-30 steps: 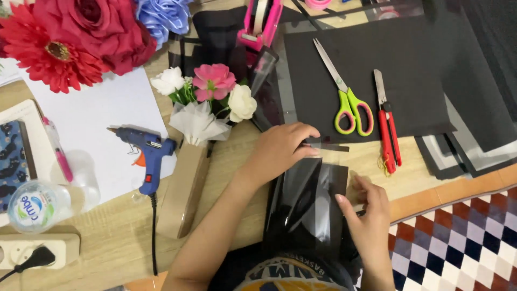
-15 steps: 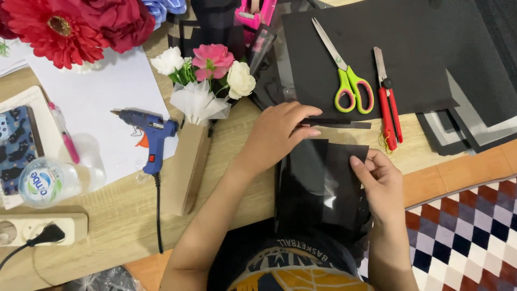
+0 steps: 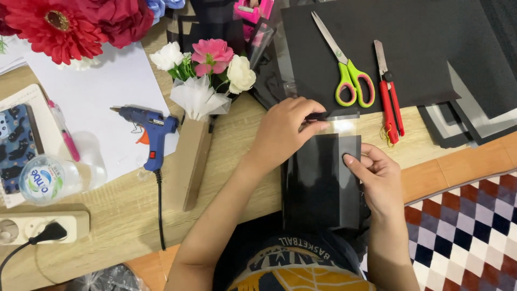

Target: The person cuts a sheet of black material with green scissors, then uses a red utility knife to trim the edges of the same material on a wooden table. The person handles the material and tools directly without visible secondary objects.

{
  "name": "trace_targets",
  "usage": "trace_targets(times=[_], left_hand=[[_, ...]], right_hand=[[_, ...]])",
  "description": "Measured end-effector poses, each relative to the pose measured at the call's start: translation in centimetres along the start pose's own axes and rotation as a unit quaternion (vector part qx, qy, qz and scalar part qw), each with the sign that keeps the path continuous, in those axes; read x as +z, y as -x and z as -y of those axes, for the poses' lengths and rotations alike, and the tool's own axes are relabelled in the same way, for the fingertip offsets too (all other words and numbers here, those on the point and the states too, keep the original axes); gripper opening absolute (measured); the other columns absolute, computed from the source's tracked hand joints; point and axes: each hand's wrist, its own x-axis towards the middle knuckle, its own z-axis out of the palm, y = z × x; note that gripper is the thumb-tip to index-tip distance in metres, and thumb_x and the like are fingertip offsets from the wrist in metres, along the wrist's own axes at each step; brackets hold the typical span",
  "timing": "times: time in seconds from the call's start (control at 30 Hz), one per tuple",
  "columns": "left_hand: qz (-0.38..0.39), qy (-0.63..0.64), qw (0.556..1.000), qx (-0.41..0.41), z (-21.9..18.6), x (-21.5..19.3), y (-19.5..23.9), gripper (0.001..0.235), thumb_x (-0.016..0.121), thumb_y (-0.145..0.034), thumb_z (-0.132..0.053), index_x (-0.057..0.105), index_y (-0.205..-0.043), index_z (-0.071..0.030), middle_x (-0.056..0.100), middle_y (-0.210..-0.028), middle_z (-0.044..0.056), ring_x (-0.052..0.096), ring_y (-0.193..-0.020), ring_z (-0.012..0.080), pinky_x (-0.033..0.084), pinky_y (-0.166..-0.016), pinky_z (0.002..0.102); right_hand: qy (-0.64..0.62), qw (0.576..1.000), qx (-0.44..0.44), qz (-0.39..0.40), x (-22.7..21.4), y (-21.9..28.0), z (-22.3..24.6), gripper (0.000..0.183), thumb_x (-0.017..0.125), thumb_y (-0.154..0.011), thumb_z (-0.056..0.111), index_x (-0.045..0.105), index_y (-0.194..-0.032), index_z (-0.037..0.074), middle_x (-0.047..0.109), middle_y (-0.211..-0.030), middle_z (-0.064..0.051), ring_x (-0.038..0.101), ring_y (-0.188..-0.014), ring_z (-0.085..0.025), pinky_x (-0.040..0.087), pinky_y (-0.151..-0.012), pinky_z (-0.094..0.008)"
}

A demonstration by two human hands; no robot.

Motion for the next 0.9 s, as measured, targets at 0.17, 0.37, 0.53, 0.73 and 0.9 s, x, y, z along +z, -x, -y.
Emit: trace_targets(times=[0.17, 0.37, 0.53, 0.73, 0.9], left_hand=[[0.015, 0.03, 0.999, -0.01, -1.3, -0.9, -0.5, 0.047, 0.064, -0.098, -0.048, 0.061, -0.134, -0.019, 0.066, -0.117, 0.006, 0.065, -0.116, 0.0322, 0.05, -0.093, 0.044], [0.076, 0.066, 0.994, -0.04, -2.1, -1.6, -1.4, 0.036, 0.059, -0.101, -0.037, 0.064, -0.125, -0.012, 0.073, -0.113, 0.013, 0.069, -0.115, 0.0357, 0.05, -0.098, 0.047], [0.036, 0.095, 0.99, -0.096, -2.8, -2.4, -1.2, 0.027, 0.058, -0.102, -0.04, 0.065, -0.116, -0.018, 0.073, -0.11, 0.005, 0.07, -0.116, 0.0284, 0.053, -0.099, 0.043], [-0.039, 0.226, 0.93, -0.286, -3.0, -3.7, 0.6, 0.013, 0.058, -0.1, -0.027, 0.055, -0.101, -0.015, 0.068, -0.087, -0.002, 0.077, -0.08, 0.0122, 0.053, -0.08, 0.026], [0.139, 0.078, 0.932, -0.327, -4.0, -4.4, 1.7, 0.038, 0.062, -0.096, -0.032, 0.051, -0.127, -0.014, 0.065, -0.121, 0.001, 0.065, -0.108, 0.0184, 0.05, -0.089, 0.036]], right_hand=[[-0.025, 1.0, 0.007, 0.012, -1.4, -0.6, -1.9, 0.021, 0.065, -0.096, -0.003, 0.067, -0.116, -0.008, 0.074, -0.083, -0.019, 0.075, -0.078, -0.023, 0.063, -0.064, -0.037], [-0.029, 0.999, 0.012, 0.033, -2.2, -0.8, -1.2, 0.021, 0.063, -0.098, -0.001, 0.067, -0.117, -0.009, 0.074, -0.083, -0.017, 0.075, -0.08, -0.021, 0.063, -0.072, -0.037], [0.043, 0.997, 0.018, 0.054, -3.7, -0.6, 1.2, 0.021, 0.066, -0.095, -0.003, 0.069, -0.114, -0.009, 0.074, -0.083, -0.016, 0.072, -0.08, -0.018, 0.061, -0.076, -0.038], [0.224, 0.974, 0.031, -0.005, -8.0, -1.5, 2.5, 0.019, 0.073, -0.095, 0.008, 0.072, -0.114, 0.005, 0.069, -0.09, -0.004, 0.061, -0.076, -0.01, 0.057, -0.07, -0.023], [0.227, 0.963, -0.084, -0.116, -10.7, -4.2, 2.0, 0.017, 0.078, -0.103, 0.01, 0.067, -0.115, 0.006, 0.062, -0.101, -0.003, 0.057, -0.092, -0.011, 0.048, -0.082, -0.022]])
